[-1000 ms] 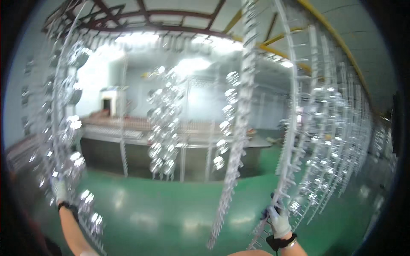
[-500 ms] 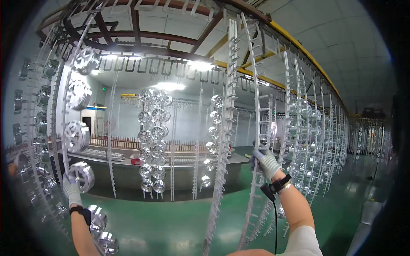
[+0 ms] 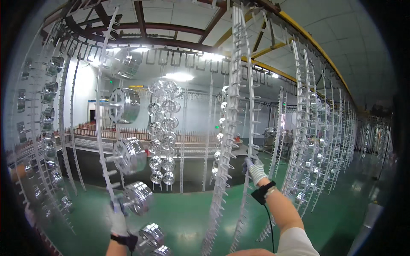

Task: Loading metallic wheel rims or hubcaps onto a rotating industrial conveyor system.

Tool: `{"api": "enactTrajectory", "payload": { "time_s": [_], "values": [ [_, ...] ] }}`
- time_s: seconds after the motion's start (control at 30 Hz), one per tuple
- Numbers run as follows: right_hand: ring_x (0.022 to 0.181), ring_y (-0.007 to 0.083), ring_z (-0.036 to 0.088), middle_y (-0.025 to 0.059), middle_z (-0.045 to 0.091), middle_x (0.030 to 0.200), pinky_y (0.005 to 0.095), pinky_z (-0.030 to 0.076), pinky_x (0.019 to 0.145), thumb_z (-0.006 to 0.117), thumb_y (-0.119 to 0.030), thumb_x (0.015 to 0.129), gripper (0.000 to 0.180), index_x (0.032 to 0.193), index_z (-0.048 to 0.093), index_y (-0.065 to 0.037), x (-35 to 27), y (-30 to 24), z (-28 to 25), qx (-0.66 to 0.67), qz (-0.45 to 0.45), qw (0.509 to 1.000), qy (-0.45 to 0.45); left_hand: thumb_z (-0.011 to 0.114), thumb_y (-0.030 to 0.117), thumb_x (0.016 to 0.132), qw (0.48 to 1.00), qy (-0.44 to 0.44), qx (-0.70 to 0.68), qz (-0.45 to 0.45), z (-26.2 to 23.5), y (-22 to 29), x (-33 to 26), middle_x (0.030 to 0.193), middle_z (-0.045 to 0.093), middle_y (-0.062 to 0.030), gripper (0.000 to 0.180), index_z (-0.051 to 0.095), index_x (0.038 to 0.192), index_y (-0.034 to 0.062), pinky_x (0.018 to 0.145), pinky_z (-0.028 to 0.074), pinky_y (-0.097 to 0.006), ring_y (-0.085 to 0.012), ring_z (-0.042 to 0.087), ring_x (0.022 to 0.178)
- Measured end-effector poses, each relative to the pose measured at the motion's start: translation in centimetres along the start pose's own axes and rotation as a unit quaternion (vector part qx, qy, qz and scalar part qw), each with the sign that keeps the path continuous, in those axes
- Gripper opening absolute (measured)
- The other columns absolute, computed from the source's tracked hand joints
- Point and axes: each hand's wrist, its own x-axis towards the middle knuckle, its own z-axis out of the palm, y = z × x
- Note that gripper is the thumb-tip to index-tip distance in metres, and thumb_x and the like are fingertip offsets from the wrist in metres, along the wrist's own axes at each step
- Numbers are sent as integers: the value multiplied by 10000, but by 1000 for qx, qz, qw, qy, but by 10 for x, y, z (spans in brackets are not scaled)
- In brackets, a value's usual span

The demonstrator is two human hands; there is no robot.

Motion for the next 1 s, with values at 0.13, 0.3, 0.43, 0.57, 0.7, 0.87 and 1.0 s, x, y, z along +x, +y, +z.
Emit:
{"api": "enactTrajectory", "payload": {
  "time_s": [0.13, 0.3, 0.43, 0.57, 0.7, 0.87, 1.0],
  "values": [
    [835, 200, 572, 136, 564, 971, 316, 476, 704, 586, -152, 767, 542, 1244, 339, -80, -19, -10, 12, -186, -95, 977, 35, 472, 324, 865, 999, -32, -25, -20, -6, -17, -86, 510, 371, 42, 301, 546, 918, 37, 305, 270, -205, -44, 299, 345],
    [970, 246, 519, 176, 476, 1167, 322, 418, 850, 618, -135, 714, 640, 1271, 319, -36, -154, -75, -42, -224, -46, 972, -62, 508, 370, 840, 987, -73, -86, -111, 14, 1, -160, 555, 371, 51, 360, 547, 960, 33, 313, 282, -187, -24, 311, 373],
    [949, 256, 541, 173, 494, 1148, 336, 431, 835, 593, -170, 729, 571, 1237, 373, -27, -300, -59, -159, -310, 92, 946, -12, 526, 395, 825, 951, -194, -134, -199, 68, 42, -213, 574, 349, 60, 386, 543, 997, 49, 374, 274, -159, -20, 284, 406],
    [960, 296, 549, 196, 536, 1086, 349, 425, 843, 544, -227, 751, 463, 1157, 470, -17, -476, -88, -294, -389, 378, 831, 125, 502, 382, 840, 883, -311, -274, -223, 154, 82, -298, 603, 344, 46, 401, 495, 1037, 33, 410, 281, -171, -37, 308, 452],
    [1053, 317, 488, 190, 526, 1114, 356, 383, 894, 510, -339, 753, 486, 1113, 512, -12, -640, -129, -370, -411, 451, 775, 164, 478, 346, 856, 808, -399, -376, -214, 236, 146, -425, 671, 369, 25, 351, 449, 1072, 71, 507, 350, -233, -76, 357, 539],
    [1073, 333, 477, 232, 508, 1123, 346, 384, 899, 550, -399, 715, 632, 1203, 426, -16, -719, -143, -393, -373, 464, 745, 302, 476, 309, 847, 780, -373, -319, -389, 287, 220, -553, 638, 343, 41, 223, 462, 978, 129, 559, 393, -267, -104, 410, 547],
    [999, 322, 520, 212, 547, 1054, 335, 414, 850, 564, -332, 727, 573, 1194, 429, -28, -690, -145, -420, -172, 436, 634, 615, 476, 308, 836, 681, -458, -365, -438, 323, 245, -606, 645, 418, 40, 168, 459, 807, 144, 442, 351, -201, -68, 311, 417]
  ]
}}
